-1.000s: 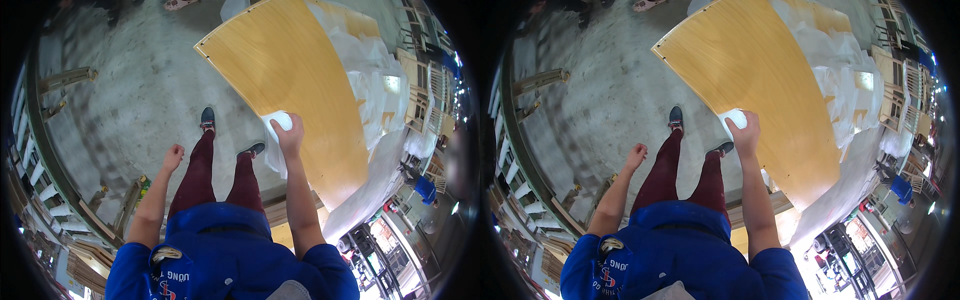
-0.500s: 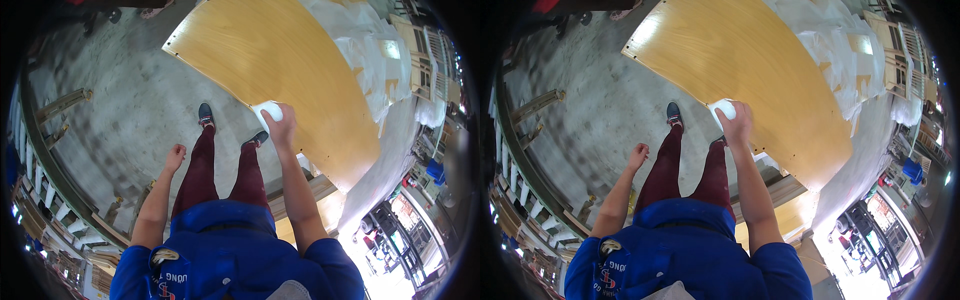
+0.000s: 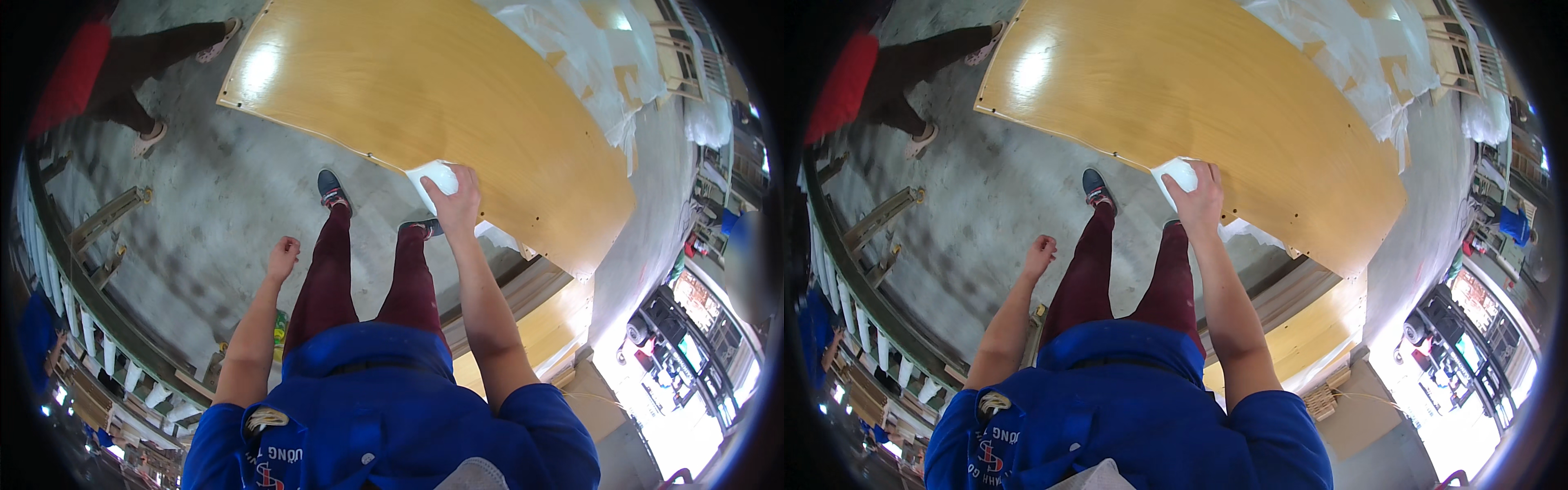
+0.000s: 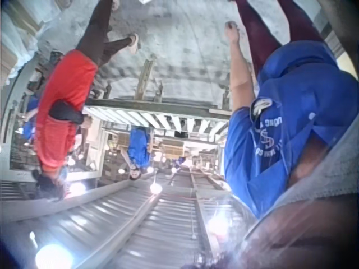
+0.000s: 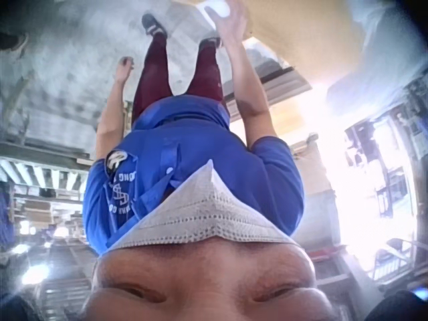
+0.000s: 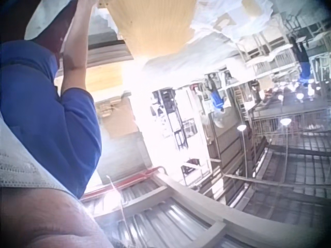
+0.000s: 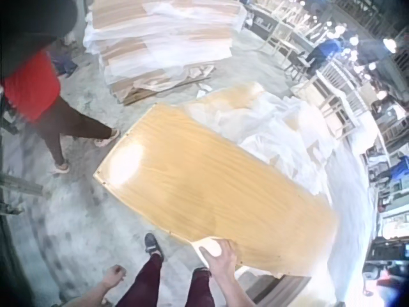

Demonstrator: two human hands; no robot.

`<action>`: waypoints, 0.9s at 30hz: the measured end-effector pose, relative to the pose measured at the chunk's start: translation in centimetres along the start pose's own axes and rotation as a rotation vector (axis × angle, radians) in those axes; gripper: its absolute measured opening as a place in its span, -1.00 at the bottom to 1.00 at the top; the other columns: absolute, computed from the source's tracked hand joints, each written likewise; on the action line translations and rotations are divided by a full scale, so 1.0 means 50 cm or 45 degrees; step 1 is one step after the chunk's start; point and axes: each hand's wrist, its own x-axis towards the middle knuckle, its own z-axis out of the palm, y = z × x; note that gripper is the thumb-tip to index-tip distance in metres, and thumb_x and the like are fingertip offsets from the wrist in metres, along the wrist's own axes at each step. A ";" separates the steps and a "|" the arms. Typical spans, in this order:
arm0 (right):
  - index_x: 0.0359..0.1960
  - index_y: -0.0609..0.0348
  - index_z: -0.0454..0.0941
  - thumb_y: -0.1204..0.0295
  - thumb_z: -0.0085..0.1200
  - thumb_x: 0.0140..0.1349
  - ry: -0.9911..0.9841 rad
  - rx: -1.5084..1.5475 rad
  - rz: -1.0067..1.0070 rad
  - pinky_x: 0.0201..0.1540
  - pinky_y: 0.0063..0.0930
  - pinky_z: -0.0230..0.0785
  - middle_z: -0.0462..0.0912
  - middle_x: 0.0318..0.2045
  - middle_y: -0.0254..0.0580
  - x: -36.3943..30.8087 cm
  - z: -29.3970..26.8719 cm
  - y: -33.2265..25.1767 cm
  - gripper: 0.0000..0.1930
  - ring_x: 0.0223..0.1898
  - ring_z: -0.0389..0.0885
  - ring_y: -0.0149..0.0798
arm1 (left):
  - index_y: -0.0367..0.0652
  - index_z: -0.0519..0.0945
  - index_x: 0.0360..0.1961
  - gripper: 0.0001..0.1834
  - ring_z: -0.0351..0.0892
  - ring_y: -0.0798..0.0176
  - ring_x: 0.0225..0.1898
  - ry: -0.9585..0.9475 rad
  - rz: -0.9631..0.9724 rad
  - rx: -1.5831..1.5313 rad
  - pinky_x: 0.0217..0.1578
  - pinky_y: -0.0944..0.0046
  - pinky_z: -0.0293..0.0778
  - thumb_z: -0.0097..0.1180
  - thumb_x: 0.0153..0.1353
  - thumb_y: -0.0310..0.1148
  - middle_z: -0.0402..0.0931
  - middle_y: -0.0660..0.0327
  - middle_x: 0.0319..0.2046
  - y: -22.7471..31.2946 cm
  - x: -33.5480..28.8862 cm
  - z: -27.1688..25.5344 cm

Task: The person wipes the surface of wooden furniture panels with a white cloth. They move along a roller conveyor, cleaning individual panels one by one in a factory setting.

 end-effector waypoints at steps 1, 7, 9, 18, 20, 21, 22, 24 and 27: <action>-0.20 0.18 0.57 0.35 0.36 -0.10 0.006 0.021 0.026 -0.15 -0.28 0.43 0.54 -0.23 -0.09 -0.008 -0.013 0.011 -0.62 -0.20 0.56 -0.05 | -0.25 0.50 -0.27 -0.80 0.50 0.37 -0.45 -0.012 0.011 0.015 -0.42 0.36 0.47 -0.01 0.24 -0.32 0.50 0.22 -0.47 0.004 0.001 0.004; -0.20 0.18 0.57 0.35 0.36 -0.10 0.084 0.000 0.145 -0.12 -0.28 0.43 0.54 -0.20 -0.10 -0.039 -0.099 0.076 -0.60 -0.18 0.56 -0.05 | -0.23 0.50 -0.22 -0.79 0.51 0.38 -0.42 0.018 0.172 0.101 -0.41 0.38 0.45 -0.03 0.28 -0.30 0.51 0.22 -0.45 0.055 0.001 0.056; -0.19 0.18 0.56 0.35 0.36 -0.10 0.122 -0.020 0.163 -0.11 -0.26 0.43 0.55 -0.18 -0.11 -0.048 -0.130 0.104 -0.60 -0.16 0.56 -0.06 | -0.23 0.50 -0.18 -0.79 0.50 0.41 -0.40 0.131 0.317 0.246 -0.40 0.41 0.42 -0.04 0.32 -0.30 0.50 0.25 -0.44 0.108 -0.010 0.094; -0.18 0.24 0.54 0.39 0.37 -0.10 0.244 -0.004 0.245 -0.07 -0.33 0.39 0.56 -0.19 -0.08 -0.108 -0.233 0.201 -0.58 -0.14 0.55 -0.09 | -0.25 0.55 -0.22 -0.85 0.54 0.16 -0.35 0.176 1.422 0.526 -0.27 0.25 0.44 0.09 0.19 -0.47 0.55 0.14 -0.40 0.468 -0.004 0.287; -0.16 0.18 0.55 0.41 0.37 -0.10 0.242 0.000 0.321 -0.10 -0.29 0.43 0.55 -0.15 -0.09 -0.118 -0.247 0.216 -0.59 -0.14 0.56 -0.07 | -0.20 0.55 -0.19 -0.80 0.50 0.06 -0.21 0.134 1.525 0.713 -0.13 0.17 0.40 0.13 0.13 -0.46 0.53 0.16 -0.35 0.549 0.006 0.330; -0.16 0.18 0.55 0.40 0.37 -0.09 0.246 0.028 0.328 -0.10 -0.30 0.43 0.55 -0.16 -0.09 -0.120 -0.251 0.220 -0.59 -0.14 0.56 -0.07 | -0.16 0.55 -0.16 -0.76 0.46 0.03 -0.12 0.130 1.548 0.815 -0.06 0.12 0.36 0.15 0.10 -0.44 0.52 0.17 -0.29 0.575 0.014 0.351; -0.16 0.18 0.55 0.40 0.36 -0.09 0.250 0.055 0.335 -0.10 -0.30 0.43 0.55 -0.17 -0.09 -0.122 -0.252 0.224 -0.59 -0.14 0.57 -0.08 | -0.12 0.53 -0.12 -0.72 0.42 0.02 -0.05 0.179 1.537 0.901 -0.02 0.09 0.33 0.15 0.11 -0.41 0.49 0.17 -0.20 0.593 0.020 0.373; -0.16 0.17 0.55 0.39 0.36 -0.08 0.251 0.097 0.385 -0.11 -0.30 0.43 0.55 -0.18 -0.10 -0.124 -0.252 0.228 -0.60 -0.15 0.57 -0.09 | -0.04 0.50 -0.04 -0.65 0.33 0.00 0.08 0.278 1.514 1.077 0.07 0.04 0.28 0.16 0.11 -0.35 0.43 0.17 -0.03 0.617 0.031 0.409; -0.16 0.16 0.55 0.36 0.35 -0.06 0.228 0.131 0.442 -0.15 -0.30 0.44 0.54 -0.21 -0.11 -0.120 -0.248 0.221 -0.60 -0.17 0.57 -0.10 | 0.06 0.44 0.07 -0.54 0.20 -0.05 0.21 0.338 1.475 1.200 0.17 -0.06 0.16 0.17 0.11 -0.28 0.26 0.18 0.15 0.618 0.053 0.441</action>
